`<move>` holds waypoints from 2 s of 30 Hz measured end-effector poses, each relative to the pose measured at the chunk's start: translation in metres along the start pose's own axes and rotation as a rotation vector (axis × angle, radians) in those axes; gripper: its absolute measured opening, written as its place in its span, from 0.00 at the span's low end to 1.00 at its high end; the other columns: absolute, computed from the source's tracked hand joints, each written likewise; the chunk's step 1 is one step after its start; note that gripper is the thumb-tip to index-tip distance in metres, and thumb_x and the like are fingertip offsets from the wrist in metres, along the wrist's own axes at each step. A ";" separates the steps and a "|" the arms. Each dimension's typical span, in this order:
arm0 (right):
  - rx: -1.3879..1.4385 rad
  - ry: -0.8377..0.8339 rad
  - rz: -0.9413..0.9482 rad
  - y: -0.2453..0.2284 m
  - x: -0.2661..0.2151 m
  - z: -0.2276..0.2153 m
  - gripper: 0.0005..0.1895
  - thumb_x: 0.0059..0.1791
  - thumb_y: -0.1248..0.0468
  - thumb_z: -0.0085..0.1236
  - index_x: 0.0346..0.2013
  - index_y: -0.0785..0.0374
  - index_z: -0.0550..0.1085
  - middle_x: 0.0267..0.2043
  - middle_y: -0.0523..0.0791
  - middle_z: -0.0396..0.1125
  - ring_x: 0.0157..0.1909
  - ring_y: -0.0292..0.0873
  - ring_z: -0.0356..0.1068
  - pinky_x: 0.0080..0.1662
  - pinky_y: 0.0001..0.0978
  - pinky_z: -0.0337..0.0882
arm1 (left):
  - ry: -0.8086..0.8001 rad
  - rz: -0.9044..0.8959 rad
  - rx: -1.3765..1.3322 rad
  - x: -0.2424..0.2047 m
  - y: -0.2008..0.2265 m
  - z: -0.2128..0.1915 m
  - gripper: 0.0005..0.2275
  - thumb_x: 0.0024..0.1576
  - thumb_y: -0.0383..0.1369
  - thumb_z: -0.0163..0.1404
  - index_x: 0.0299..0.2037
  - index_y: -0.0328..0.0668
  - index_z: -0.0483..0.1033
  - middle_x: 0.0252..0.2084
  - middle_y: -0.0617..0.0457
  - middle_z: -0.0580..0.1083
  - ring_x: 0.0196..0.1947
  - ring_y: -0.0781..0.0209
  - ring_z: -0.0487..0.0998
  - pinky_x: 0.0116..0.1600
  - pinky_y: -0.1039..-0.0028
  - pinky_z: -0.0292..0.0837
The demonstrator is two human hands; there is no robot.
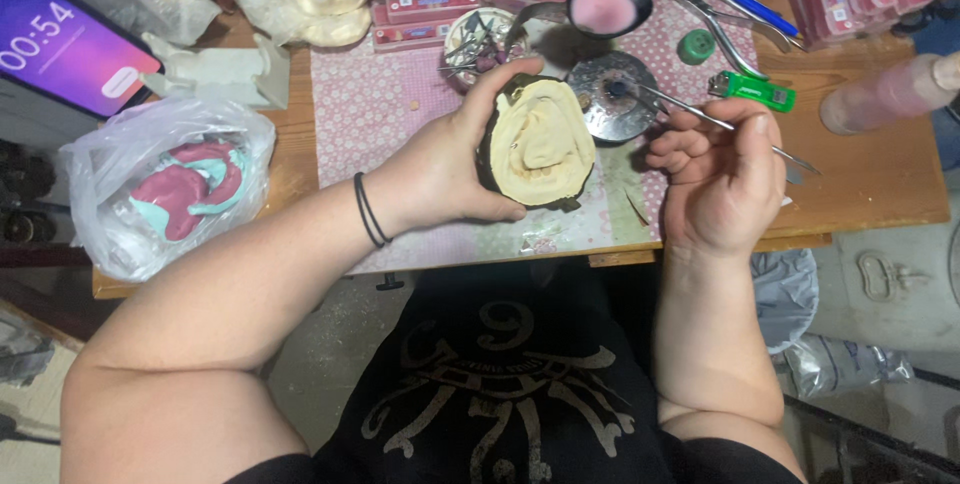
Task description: The person uses a metal sculpting tool to shape and smooth the surface of a beige dental model held in the left hand. The person repeatedly dips the tool into a small metal dish containing a dark liquid before applying it to the model's surface.
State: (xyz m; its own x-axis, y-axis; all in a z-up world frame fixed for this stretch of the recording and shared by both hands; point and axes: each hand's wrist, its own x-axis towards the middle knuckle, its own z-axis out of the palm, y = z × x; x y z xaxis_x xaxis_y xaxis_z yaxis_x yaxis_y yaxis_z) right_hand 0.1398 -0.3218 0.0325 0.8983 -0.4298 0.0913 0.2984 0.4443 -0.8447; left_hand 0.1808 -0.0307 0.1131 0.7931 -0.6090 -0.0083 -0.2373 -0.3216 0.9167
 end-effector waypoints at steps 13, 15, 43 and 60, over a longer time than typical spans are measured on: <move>-0.040 0.042 -0.019 -0.014 -0.009 0.020 0.16 0.56 0.53 0.49 0.42 0.64 0.71 0.37 0.58 0.73 0.28 0.52 0.74 0.30 0.37 0.78 | -0.023 0.064 -0.021 0.005 -0.010 0.003 0.56 0.39 0.32 0.74 0.73 0.61 0.41 0.70 0.42 0.68 0.66 0.41 0.74 0.63 0.58 0.77; -0.044 0.041 -0.019 -0.014 -0.009 0.019 0.16 0.56 0.53 0.47 0.42 0.64 0.70 0.36 0.60 0.72 0.27 0.52 0.73 0.29 0.37 0.77 | -0.015 0.020 0.012 0.005 -0.008 0.004 0.56 0.38 0.31 0.73 0.73 0.61 0.42 0.69 0.42 0.70 0.65 0.40 0.74 0.62 0.57 0.77; -0.082 0.066 0.007 -0.017 -0.009 0.022 0.18 0.56 0.52 0.47 0.43 0.66 0.71 0.36 0.59 0.73 0.27 0.52 0.74 0.31 0.38 0.79 | -0.087 0.063 0.011 0.010 -0.010 -0.007 0.53 0.39 0.27 0.71 0.72 0.62 0.45 0.69 0.46 0.69 0.62 0.48 0.77 0.65 0.68 0.72; -0.063 0.062 -0.012 -0.018 -0.010 0.025 0.17 0.55 0.52 0.49 0.42 0.65 0.71 0.36 0.58 0.72 0.26 0.51 0.73 0.29 0.42 0.78 | -0.112 0.094 -0.048 0.013 -0.017 -0.010 0.54 0.39 0.26 0.71 0.73 0.58 0.41 0.68 0.43 0.67 0.65 0.47 0.73 0.68 0.64 0.71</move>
State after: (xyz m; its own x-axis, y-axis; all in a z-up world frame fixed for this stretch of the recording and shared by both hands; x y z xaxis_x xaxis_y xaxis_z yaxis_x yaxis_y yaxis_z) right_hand 0.1339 -0.3058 0.0595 0.8726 -0.4833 0.0703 0.2861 0.3892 -0.8756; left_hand 0.2005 -0.0260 0.1017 0.7007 -0.7125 0.0364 -0.2786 -0.2263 0.9334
